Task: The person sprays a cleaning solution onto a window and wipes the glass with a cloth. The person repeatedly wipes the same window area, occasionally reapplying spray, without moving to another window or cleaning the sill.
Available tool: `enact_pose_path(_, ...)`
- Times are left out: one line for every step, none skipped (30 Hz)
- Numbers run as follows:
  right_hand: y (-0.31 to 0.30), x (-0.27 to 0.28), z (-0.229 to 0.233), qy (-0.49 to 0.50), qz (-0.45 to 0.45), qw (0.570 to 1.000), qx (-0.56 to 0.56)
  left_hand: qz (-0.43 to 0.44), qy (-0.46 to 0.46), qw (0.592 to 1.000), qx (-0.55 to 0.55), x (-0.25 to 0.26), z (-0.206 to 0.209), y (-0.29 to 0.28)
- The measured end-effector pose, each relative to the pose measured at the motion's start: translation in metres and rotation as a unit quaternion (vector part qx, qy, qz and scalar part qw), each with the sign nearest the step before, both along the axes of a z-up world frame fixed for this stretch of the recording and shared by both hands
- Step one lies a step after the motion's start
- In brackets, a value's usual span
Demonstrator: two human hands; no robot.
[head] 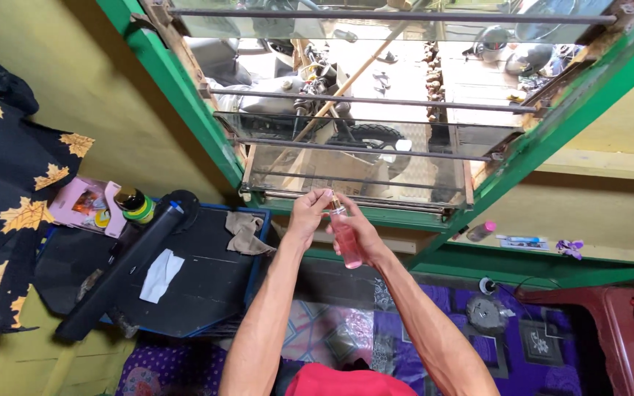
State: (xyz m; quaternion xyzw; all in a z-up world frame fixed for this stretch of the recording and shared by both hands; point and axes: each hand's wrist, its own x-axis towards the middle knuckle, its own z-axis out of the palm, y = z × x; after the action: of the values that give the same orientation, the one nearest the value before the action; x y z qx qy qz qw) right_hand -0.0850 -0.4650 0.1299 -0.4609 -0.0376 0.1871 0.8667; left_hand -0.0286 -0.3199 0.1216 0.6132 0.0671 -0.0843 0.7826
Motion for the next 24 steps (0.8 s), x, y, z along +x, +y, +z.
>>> enact_pose_path(0.005, -0.004, 0.013, 0.0, 0.0, 1.0, 0.0, 0.0, 0.0, 1.0, 0.0, -0.001, -0.002, 0.002)
enact_pose_path(0.01, -0.006, 0.026, -0.036, -0.007, 0.999, -0.039, -0.002, 0.009, 1.0, -0.016, 0.0, -0.005, 0.003)
enact_pose_path(0.015, -0.009, 0.039, -0.071, -0.015, 0.994, -0.078, -0.005, 0.017, 0.999, -0.032, 0.002, -0.008, 0.005)
enact_pose_path(0.02, -0.006, 0.038, -0.07, -0.017, 0.994, -0.077, -0.007, 0.018, 0.999, -0.031, -0.001, -0.001, 0.009)
enact_pose_path(0.025, -0.004, 0.036, -0.084, -0.021, 0.991, -0.105, -0.004, 0.029, 0.999, -0.035, -0.004, 0.006, 0.013)
enact_pose_path(0.031, -0.001, 0.035, -0.097, -0.027, 0.986, -0.134, -0.004, 0.04, 0.998, -0.038, -0.006, 0.013, 0.017)
enact_pose_path(0.036, 0.0, 0.039, -0.095, -0.031, 0.986, -0.134, -0.007, 0.042, 0.998, -0.038, -0.003, 0.007, 0.023)
enact_pose_path(0.042, 0.002, 0.042, -0.105, -0.041, 0.978, -0.176, -0.003, 0.04, 0.999, -0.027, 0.003, 0.002, 0.028)
enact_pose_path(0.048, 0.005, 0.046, -0.113, -0.051, 0.968, -0.218, 0.001, 0.038, 0.999, -0.016, 0.008, -0.003, 0.035)
enact_pose_path(0.057, 0.006, 0.042, -0.111, -0.052, 0.968, -0.219, -0.001, 0.04, 0.999, -0.016, 0.011, -0.009, 0.043)
enact_pose_path(0.066, 0.008, 0.038, -0.143, -0.094, 0.933, -0.317, 0.013, 0.016, 0.998, 0.052, 0.015, -0.016, 0.053)
enact_pose_path(0.074, 0.011, 0.035, -0.174, -0.135, 0.885, -0.411, 0.027, -0.009, 0.992, 0.12, 0.019, -0.022, 0.061)
enact_pose_path(0.082, 0.016, 0.027, -0.173, -0.137, 0.884, -0.412, 0.025, -0.009, 0.993, 0.119, 0.023, -0.028, 0.075)
enact_pose_path(0.09, 0.022, 0.019, -0.212, -0.173, 0.852, -0.447, 0.057, -0.068, 0.967, 0.238, 0.027, -0.034, 0.09)
enact_pose_path(0.098, 0.027, 0.01, -0.251, -0.209, 0.815, -0.479, 0.088, -0.126, 0.923, 0.353, 0.03, -0.04, 0.105)
enact_pose_path(0.107, 0.03, 0.009, -0.247, -0.209, 0.815, -0.48, 0.085, -0.124, 0.924, 0.353, 0.02, -0.028, 0.118)
enact_pose_path(0.115, 0.032, 0.008, -0.269, -0.214, 0.793, -0.502, 0.108, -0.199, 0.859, 0.458, 0.011, -0.017, 0.13)
enact_pose_path(0.124, 0.038, 0.007, -0.293, -0.22, 0.769, -0.524, 0.131, -0.272, 0.776, 0.553, 0.004, -0.005, 0.144)
enact_pose_path(0.133, 0.044, 0.007, -0.291, -0.221, 0.769, -0.525, 0.129, -0.273, 0.777, 0.552, 0.005, 0.001, 0.153)
enact_pose_path(0.142, 0.047, 0.006, -0.28, -0.225, 0.764, -0.536, 0.118, -0.304, 0.743, 0.584, 0.003, 0.006, 0.162)
enact_pose_path(0.15, 0.049, 0.005, -0.269, -0.229, 0.759, -0.546, 0.106, -0.335, 0.707, 0.613, 0.001, 0.011, 0.171)
enact_pose_path(0.159, 0.054, 0.004, -0.266, -0.233, 0.759, -0.547, 0.103, -0.338, 0.707, 0.612, 0.005, 0.006, 0.179)
enact_pose_path(0.168, 0.059, 0.004, -0.266, -0.241, 0.75, -0.556, 0.091, -0.347, 0.689, 0.63, 0.009, 0.001, 0.186)
enact_pose_path(0.175, 0.062, 0.003, -0.263, -0.25, 0.741, -0.566, 0.076, -0.356, 0.67, 0.647, 0.012, -0.005, 0.192)
